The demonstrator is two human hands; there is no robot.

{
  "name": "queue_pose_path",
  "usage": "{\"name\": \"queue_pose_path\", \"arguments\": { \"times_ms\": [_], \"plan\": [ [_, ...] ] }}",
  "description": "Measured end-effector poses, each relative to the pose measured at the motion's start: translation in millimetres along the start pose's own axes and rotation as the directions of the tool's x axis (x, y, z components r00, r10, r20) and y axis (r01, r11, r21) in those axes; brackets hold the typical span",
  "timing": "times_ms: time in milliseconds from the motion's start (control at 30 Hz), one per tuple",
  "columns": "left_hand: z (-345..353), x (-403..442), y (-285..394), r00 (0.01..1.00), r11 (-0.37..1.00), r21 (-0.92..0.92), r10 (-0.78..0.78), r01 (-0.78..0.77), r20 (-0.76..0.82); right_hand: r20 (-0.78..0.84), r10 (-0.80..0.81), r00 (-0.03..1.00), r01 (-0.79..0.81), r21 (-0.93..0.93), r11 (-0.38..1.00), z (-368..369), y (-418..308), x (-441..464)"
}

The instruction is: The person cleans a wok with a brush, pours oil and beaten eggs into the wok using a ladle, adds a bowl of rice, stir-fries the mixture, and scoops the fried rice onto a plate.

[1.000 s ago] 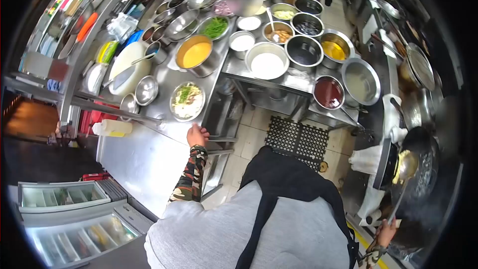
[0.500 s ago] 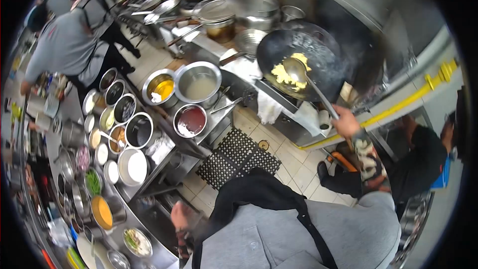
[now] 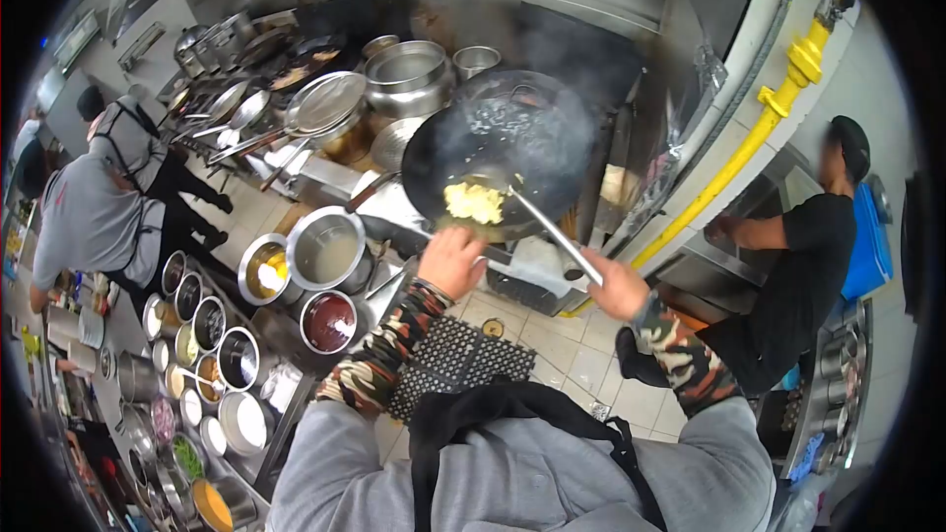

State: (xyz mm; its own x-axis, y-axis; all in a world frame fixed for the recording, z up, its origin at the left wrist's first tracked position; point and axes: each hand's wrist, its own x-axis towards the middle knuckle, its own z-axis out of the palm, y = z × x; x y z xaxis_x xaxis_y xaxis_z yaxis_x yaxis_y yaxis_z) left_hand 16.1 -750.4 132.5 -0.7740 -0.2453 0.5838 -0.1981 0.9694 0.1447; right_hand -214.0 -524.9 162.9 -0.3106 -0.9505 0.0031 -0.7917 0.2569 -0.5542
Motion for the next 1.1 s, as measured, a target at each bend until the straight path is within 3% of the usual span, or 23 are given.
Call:
{"name": "queue_pose_path", "arguments": {
  "times_ms": [33,67,133,167,300,367,467,567,600,633,667,700,767,833,900,933,967,1000,1033,1100],
  "plan": [
    [2.9,7.8,-11.3,1.0,1.0,0.001,0.015,-0.015,0.009,0.009,0.031,0.999,-0.031,0.022,0.999,-7.0,-0.2,-11.6],
    [18.1,4.7,-32.5,0.996,1.0,0.013,-0.017,0.016,0.086,-0.034,-0.1,0.994,0.101,0.057,0.993,-13.9,2.8,-19.6],
    [48.5,14.0,-59.1,0.959,0.994,0.092,-0.084,0.061,0.27,0.017,-0.049,0.999,0.048,0.061,0.997,-40.0,1.7,-29.1],
    [56.4,28.1,-62.1,0.961,0.995,0.084,-0.065,0.043,0.27,0.077,-0.011,0.997,0.006,0.069,0.998,-52.9,-3.0,-30.8],
    [85.9,112.9,-68.5,0.87,0.989,0.136,-0.122,0.064,0.478,0.102,0.044,0.994,-0.037,-0.068,0.997,-83.5,-14.8,-3.8],
    [116.9,147.5,-92.5,0.851,0.994,0.069,-0.111,0.088,0.514,0.124,0.169,0.978,-0.147,-0.165,0.975,-87.7,-13.8,30.2],
    [146.2,180.7,-110.2,0.768,0.982,0.003,-0.148,0.187,0.624,0.08,0.144,0.986,-0.117,-0.276,0.954,-84.6,-9.1,83.5],
    [115.3,213.0,-100.9,0.744,0.991,-0.111,0.018,0.076,0.667,0.14,0.351,0.926,-0.257,-0.448,0.856,-84.6,-17.3,157.7],
    [128.4,211.8,-106.3,0.794,0.985,-0.157,0.039,0.072,0.607,0.118,0.365,0.923,-0.28,-0.443,0.852,-73.6,-8.1,180.9],
    [148.5,205.9,-110.9,0.79,0.983,-0.169,0.044,0.076,0.611,0.097,0.375,0.922,-0.299,-0.437,0.848,-60.6,7.0,202.5],
    [170.6,195.8,-113.9,0.852,0.984,-0.131,-0.031,0.117,0.522,0.103,0.382,0.918,-0.303,-0.438,0.847,-47.1,22.4,219.3],
    [183.2,182.5,-113.7,0.898,0.983,-0.094,-0.106,0.16,0.427,0.01,0.353,0.936,-0.313,-0.44,0.842,-31.8,36.4,233.8],
    [183.6,151.5,-103.0,0.871,0.983,-0.095,-0.093,0.158,0.483,-0.085,0.318,0.944,-0.323,-0.432,0.842,-20.9,43.6,248.7],
    [153.1,117.4,-84.1,0.82,0.977,-0.141,-0.054,0.163,0.57,-0.21,0.276,0.938,-0.339,-0.386,0.858,-23.2,34.6,235.4],
    [127.4,112.2,-84.1,0.821,0.976,-0.197,0.039,0.091,0.57,-0.179,0.323,0.929,-0.366,-0.347,0.863,-45.3,8.4,215.7],
    [117.2,135.0,-86.5,0.778,0.99,-0.089,-0.027,0.106,0.627,-0.135,0.357,0.924,-0.381,-0.309,0.871,-53.4,-2.3,202.7],
    [123.5,150.5,-103.8,0.842,0.987,-0.15,0.039,0.051,0.537,-0.089,0.386,0.918,-0.396,-0.271,0.878,-58.2,-7.7,189.6],
    [126.6,170.4,-119.1,0.814,0.98,-0.192,0.067,0.056,0.576,-0.078,0.332,0.94,-0.341,-0.214,0.915,-60.6,-5.2,174.3],
    [138.7,178.7,-129.2,0.809,0.987,-0.112,-0.03,0.117,0.587,-0.074,0.276,0.958,-0.285,-0.155,0.946,-64.5,-1.8,160.0],
    [138.7,179.1,-137.8,0.826,0.987,-0.111,-0.031,0.113,0.562,-0.034,0.288,0.957,-0.29,-0.132,0.948,-72.9,-2.7,147.1]
  ]
}}
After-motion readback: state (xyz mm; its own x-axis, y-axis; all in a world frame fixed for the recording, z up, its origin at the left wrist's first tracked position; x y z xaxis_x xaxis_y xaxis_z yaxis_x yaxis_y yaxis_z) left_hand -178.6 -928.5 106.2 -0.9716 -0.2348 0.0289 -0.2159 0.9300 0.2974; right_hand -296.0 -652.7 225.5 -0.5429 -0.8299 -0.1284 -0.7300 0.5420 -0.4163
